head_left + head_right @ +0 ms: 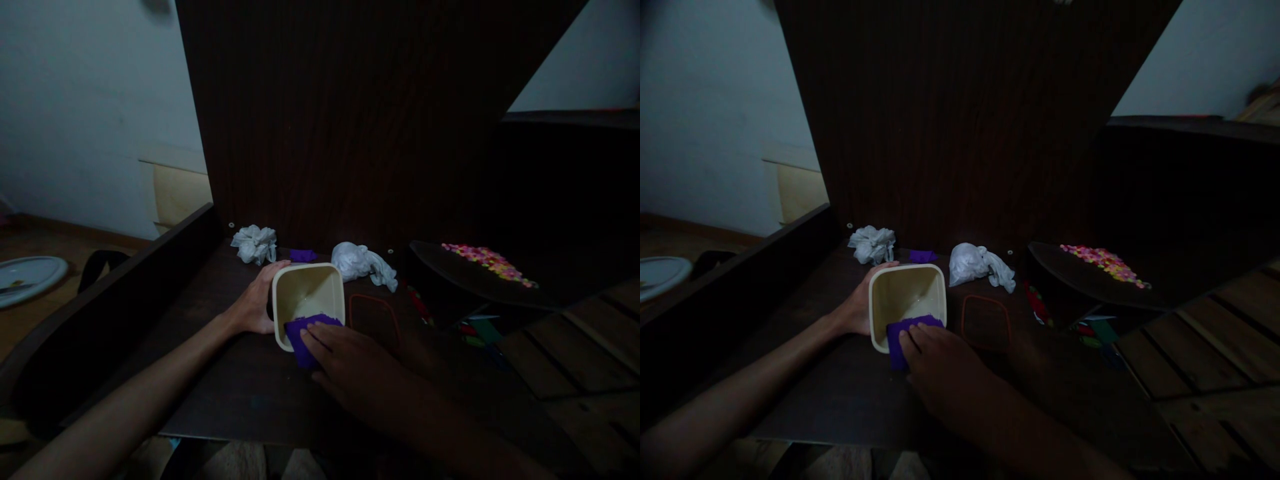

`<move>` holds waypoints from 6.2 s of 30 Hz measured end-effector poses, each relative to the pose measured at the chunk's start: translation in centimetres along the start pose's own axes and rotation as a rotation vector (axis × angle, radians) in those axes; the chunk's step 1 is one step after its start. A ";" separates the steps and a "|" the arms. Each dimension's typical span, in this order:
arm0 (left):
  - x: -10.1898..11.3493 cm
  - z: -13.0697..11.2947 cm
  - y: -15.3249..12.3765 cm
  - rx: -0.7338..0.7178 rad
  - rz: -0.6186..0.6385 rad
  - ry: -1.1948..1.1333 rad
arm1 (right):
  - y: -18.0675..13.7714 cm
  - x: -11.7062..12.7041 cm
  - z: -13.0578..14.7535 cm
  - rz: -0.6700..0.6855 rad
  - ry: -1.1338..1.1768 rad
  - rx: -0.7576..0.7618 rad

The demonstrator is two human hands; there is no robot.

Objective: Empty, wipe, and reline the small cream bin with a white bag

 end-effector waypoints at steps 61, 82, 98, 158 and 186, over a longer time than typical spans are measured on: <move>0.0 -0.3 -0.3 0.097 0.026 0.031 | 1.5 2.6 -0.5 -0.121 -0.228 0.124; -0.1 -0.4 -0.1 0.007 0.042 0.080 | 2.6 1.6 -1.3 -0.027 -0.160 0.045; -0.1 -0.1 -0.4 0.030 0.022 0.036 | 2.0 2.1 -1.8 -0.064 -0.054 0.083; -0.2 0.0 -0.2 -0.024 0.040 0.075 | 2.6 1.9 -3.1 0.123 0.043 0.068; -0.5 -0.5 0.2 -0.145 0.066 0.065 | 7.5 -2.0 -0.5 0.347 -0.156 -0.199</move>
Point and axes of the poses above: each hand's wrist, its own y-axis towards the middle knuckle, its own x-axis out of the back of the hand, z = x × y, the point moved 2 cm from there along y, towards the middle knuckle, and after that the axes turned 11 degrees about -x, right-handed, at the moved point
